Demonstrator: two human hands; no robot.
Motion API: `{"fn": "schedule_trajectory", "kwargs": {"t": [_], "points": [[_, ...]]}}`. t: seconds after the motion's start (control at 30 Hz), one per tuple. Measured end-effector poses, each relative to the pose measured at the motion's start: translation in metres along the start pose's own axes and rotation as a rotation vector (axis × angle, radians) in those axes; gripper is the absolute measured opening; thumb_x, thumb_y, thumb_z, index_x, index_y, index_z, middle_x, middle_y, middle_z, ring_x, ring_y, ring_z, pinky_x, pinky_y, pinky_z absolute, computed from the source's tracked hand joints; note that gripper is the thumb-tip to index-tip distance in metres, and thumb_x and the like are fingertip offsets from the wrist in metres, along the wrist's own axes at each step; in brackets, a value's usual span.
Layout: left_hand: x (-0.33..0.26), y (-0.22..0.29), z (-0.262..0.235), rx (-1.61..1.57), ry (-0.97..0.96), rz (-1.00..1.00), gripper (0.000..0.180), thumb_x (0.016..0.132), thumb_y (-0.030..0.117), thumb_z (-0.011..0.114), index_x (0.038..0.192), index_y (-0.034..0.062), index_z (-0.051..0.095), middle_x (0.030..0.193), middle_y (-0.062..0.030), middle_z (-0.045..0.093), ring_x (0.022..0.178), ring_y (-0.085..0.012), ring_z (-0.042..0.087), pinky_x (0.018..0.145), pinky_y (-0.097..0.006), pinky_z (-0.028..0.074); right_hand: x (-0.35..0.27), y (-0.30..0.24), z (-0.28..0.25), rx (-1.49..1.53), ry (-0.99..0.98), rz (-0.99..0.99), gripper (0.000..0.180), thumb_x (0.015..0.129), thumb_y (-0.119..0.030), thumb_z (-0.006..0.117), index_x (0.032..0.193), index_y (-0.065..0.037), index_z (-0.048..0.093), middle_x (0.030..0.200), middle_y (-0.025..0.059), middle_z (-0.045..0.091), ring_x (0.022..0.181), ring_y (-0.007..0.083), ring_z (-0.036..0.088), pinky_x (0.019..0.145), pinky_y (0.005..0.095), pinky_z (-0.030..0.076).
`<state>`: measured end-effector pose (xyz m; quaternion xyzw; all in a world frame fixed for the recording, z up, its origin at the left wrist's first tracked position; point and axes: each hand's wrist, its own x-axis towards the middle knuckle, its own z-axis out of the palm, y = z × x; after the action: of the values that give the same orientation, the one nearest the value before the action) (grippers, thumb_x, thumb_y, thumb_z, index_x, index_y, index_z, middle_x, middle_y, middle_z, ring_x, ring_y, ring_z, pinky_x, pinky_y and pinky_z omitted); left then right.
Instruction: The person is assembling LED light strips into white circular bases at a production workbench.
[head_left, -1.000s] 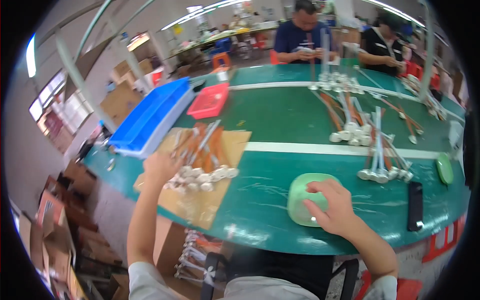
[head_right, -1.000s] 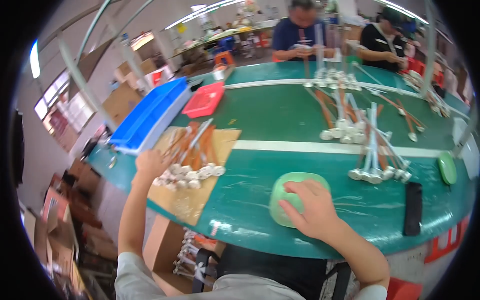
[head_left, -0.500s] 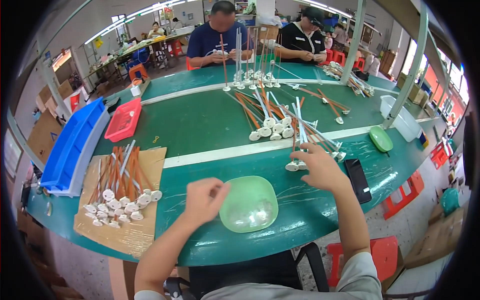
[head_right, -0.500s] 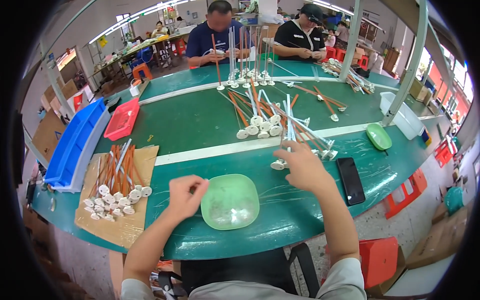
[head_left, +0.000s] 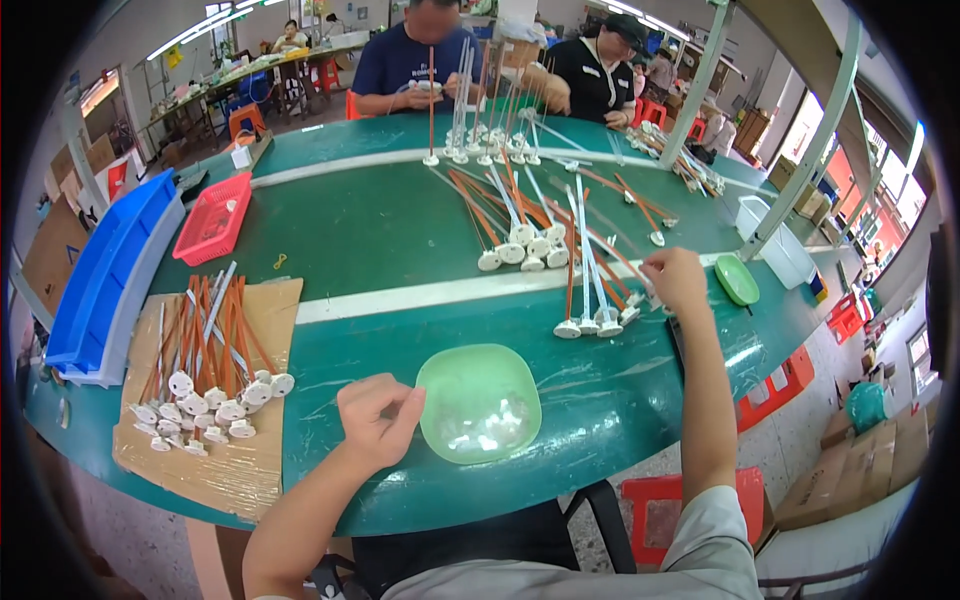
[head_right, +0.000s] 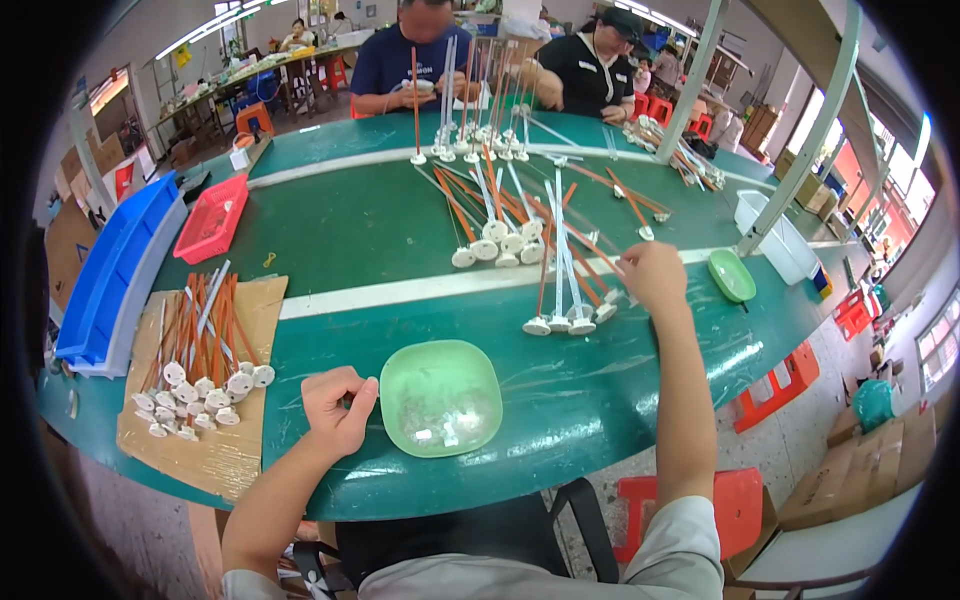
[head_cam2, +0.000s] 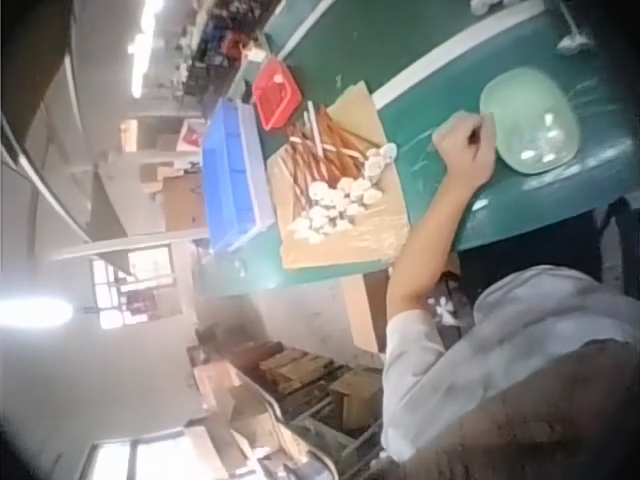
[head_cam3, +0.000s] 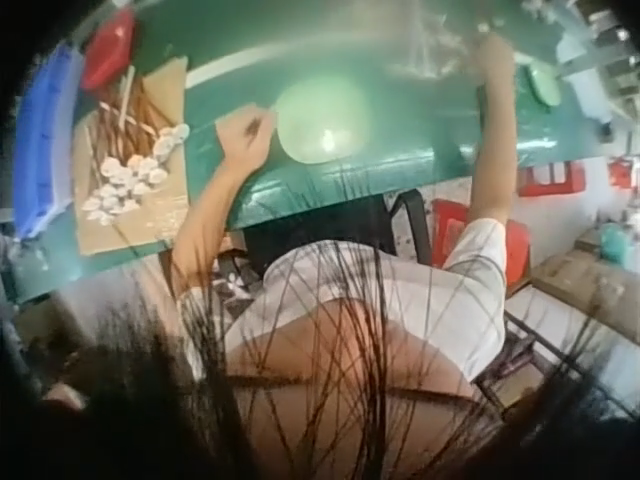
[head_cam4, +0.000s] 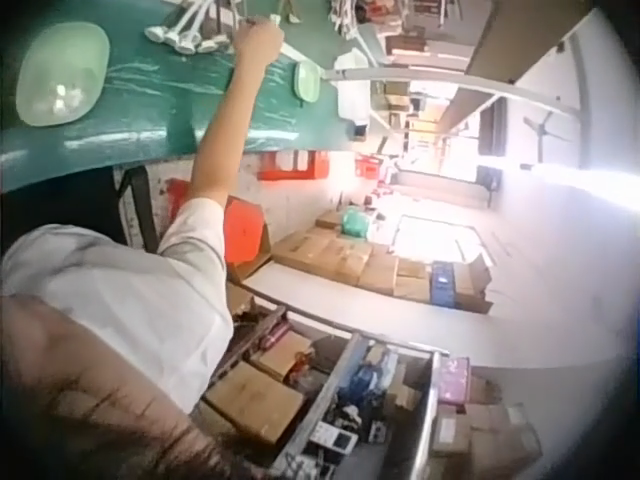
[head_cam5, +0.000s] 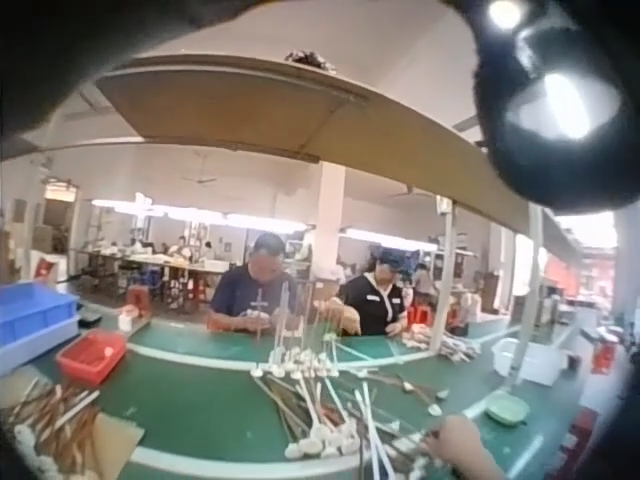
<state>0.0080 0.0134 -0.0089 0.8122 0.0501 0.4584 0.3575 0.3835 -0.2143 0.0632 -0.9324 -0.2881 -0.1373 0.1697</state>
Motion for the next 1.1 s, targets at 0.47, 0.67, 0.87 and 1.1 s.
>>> {"fn": "schedule_trajectory", "kwargs": {"t": [0.47, 0.67, 0.87, 1.1], "points": [[-0.001, 0.003, 0.009, -0.014, -0.121, 0.006, 0.015, 0.079, 0.002, 0.072, 0.067, 0.0016, 0.064, 0.056, -0.0081, 0.059, 0.045, -0.0173, 0.054, 0.045, -0.028, 0.039, -0.022, -0.038, 0.009, 0.076, -0.239, -0.208, 0.026, 0.081, -0.023, 0.068, 0.076, 0.002, 0.067, 0.072, 0.0206, 0.066, 0.071, 0.0391, 0.066, 0.068, 0.0439, 0.053], [0.003, 0.009, 0.007, 0.009, -0.134, -0.050, 0.013, 0.079, 0.004, 0.072, 0.069, 0.0009, 0.065, 0.059, -0.0085, 0.061, 0.049, -0.0162, 0.057, 0.047, -0.027, 0.042, -0.037, -0.043, 0.015, 0.221, -0.235, -0.221, 0.030, 0.081, -0.023, 0.069, 0.070, 0.004, 0.059, 0.066, 0.0205, 0.061, 0.061, 0.0348, 0.061, 0.060, 0.0416, 0.048], [0.055, 0.055, 0.030, 0.045, -0.403, -0.043, 0.020, 0.082, 0.009, 0.073, 0.097, -0.0018, 0.066, 0.080, -0.0121, 0.068, 0.065, -0.0176, 0.067, 0.062, -0.028, 0.054, -0.062, -0.058, -0.007, 0.688, -0.227, -0.067, 0.025, 0.088, -0.016, 0.068, 0.071, -0.003, 0.054, 0.056, 0.0047, 0.059, 0.046, 0.0079, 0.054, 0.044, 0.0251, 0.038], [0.076, 0.050, 0.108, -0.646, -0.699, -0.686, 0.052, 0.090, 0.017, 0.073, 0.132, -0.0063, 0.053, 0.117, -0.0193, 0.065, 0.100, -0.0205, 0.069, 0.088, -0.031, 0.055, -0.090, -0.082, -0.032, 0.934, -0.062, -0.099, 0.021, 0.092, -0.009, 0.067, 0.076, -0.004, 0.053, 0.058, -0.0009, 0.058, 0.049, 0.0021, 0.053, 0.043, 0.0186, 0.035]]}}
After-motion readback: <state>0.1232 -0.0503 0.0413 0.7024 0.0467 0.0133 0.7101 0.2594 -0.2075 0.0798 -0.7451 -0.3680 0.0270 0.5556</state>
